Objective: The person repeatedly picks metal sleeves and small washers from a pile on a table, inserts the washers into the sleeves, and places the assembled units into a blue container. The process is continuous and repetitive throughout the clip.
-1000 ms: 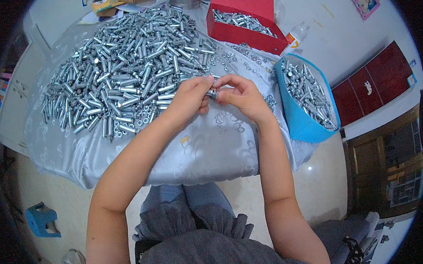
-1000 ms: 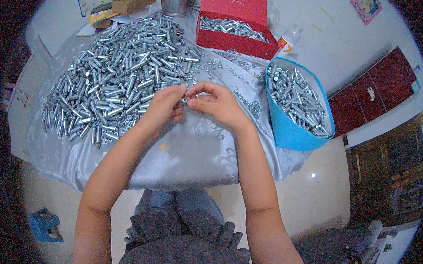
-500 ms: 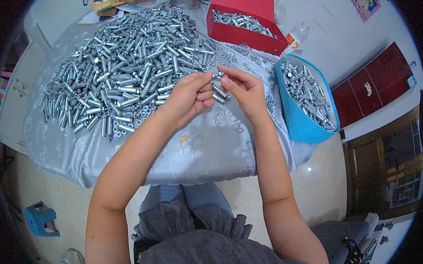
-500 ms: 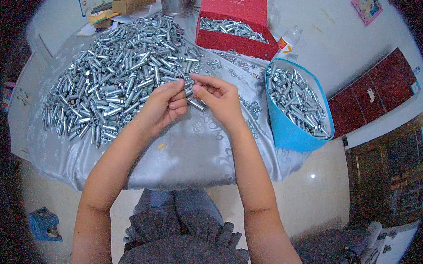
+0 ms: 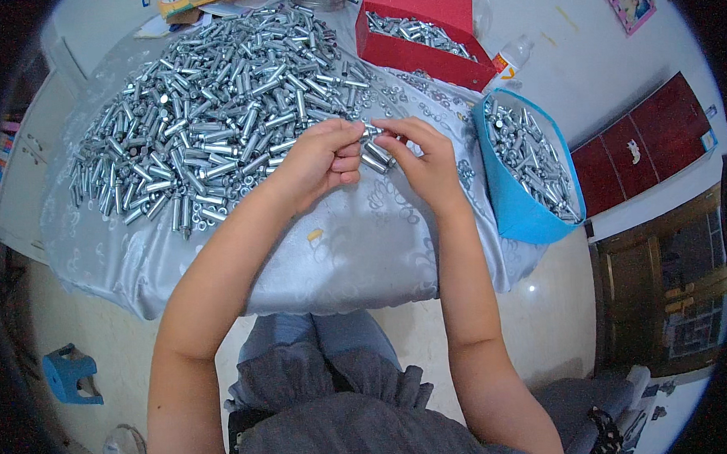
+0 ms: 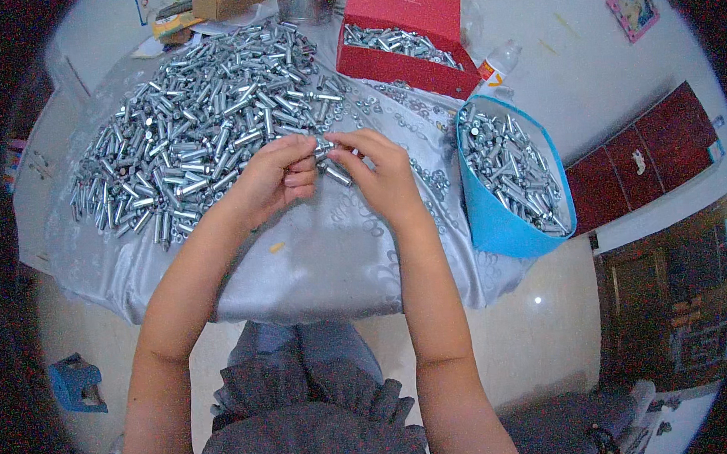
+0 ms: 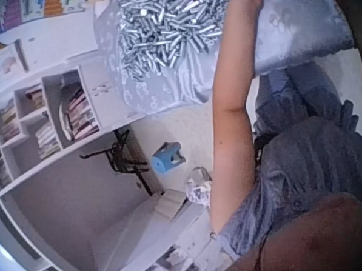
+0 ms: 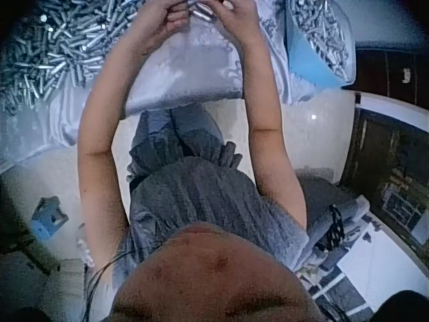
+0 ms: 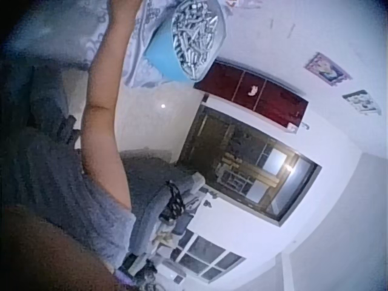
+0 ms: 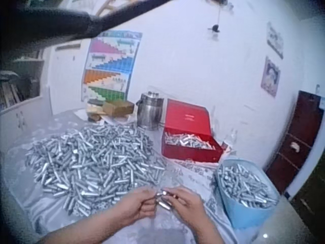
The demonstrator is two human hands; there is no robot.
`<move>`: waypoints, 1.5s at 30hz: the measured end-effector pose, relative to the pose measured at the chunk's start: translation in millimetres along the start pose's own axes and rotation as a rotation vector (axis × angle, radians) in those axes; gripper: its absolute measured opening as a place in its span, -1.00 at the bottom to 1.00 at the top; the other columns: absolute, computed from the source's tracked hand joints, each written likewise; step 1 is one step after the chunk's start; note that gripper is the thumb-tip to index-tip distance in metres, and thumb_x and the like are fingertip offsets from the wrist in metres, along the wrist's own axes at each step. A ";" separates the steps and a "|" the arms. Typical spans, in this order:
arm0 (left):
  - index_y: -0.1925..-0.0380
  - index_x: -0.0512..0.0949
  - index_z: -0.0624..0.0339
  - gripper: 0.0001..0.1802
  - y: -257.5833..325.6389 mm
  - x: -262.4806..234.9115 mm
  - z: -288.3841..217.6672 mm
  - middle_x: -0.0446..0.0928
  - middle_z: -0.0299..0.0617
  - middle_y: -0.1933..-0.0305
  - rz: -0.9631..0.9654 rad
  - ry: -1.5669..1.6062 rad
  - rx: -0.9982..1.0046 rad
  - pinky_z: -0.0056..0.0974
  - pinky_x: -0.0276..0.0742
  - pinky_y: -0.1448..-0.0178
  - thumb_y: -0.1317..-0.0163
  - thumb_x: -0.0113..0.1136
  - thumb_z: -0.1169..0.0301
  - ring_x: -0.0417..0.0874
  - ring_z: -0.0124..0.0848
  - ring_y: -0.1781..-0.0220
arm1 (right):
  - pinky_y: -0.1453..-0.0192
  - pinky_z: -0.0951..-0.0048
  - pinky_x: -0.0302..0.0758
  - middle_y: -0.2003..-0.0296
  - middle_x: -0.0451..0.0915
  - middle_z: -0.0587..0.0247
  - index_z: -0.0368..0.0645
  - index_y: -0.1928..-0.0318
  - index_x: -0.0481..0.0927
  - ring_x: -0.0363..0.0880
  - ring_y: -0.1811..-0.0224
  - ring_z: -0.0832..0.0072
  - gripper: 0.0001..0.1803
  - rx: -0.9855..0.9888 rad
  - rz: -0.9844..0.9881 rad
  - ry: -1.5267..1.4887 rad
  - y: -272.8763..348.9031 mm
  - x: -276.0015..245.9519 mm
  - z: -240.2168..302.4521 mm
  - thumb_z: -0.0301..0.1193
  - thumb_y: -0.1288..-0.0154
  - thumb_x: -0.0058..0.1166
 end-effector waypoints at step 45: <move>0.60 0.22 0.04 -0.78 -3.2 -7.4 5.1 0.08 -0.49 0.71 0.005 -0.017 -0.129 -0.49 0.12 0.62 -0.18 -0.02 0.40 0.08 -0.66 0.72 | 0.46 0.60 0.30 0.51 0.47 0.33 -0.17 0.35 0.56 0.36 0.52 0.59 -0.77 0.092 0.042 -0.029 3.6 -1.1 -9.3 -0.38 0.07 0.23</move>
Point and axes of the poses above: each hand's wrist, its own y-axis away from the middle knuckle, its own x-axis out of the palm, z = x × y, the point moved 7 cm from there along -y, towards the middle knuckle
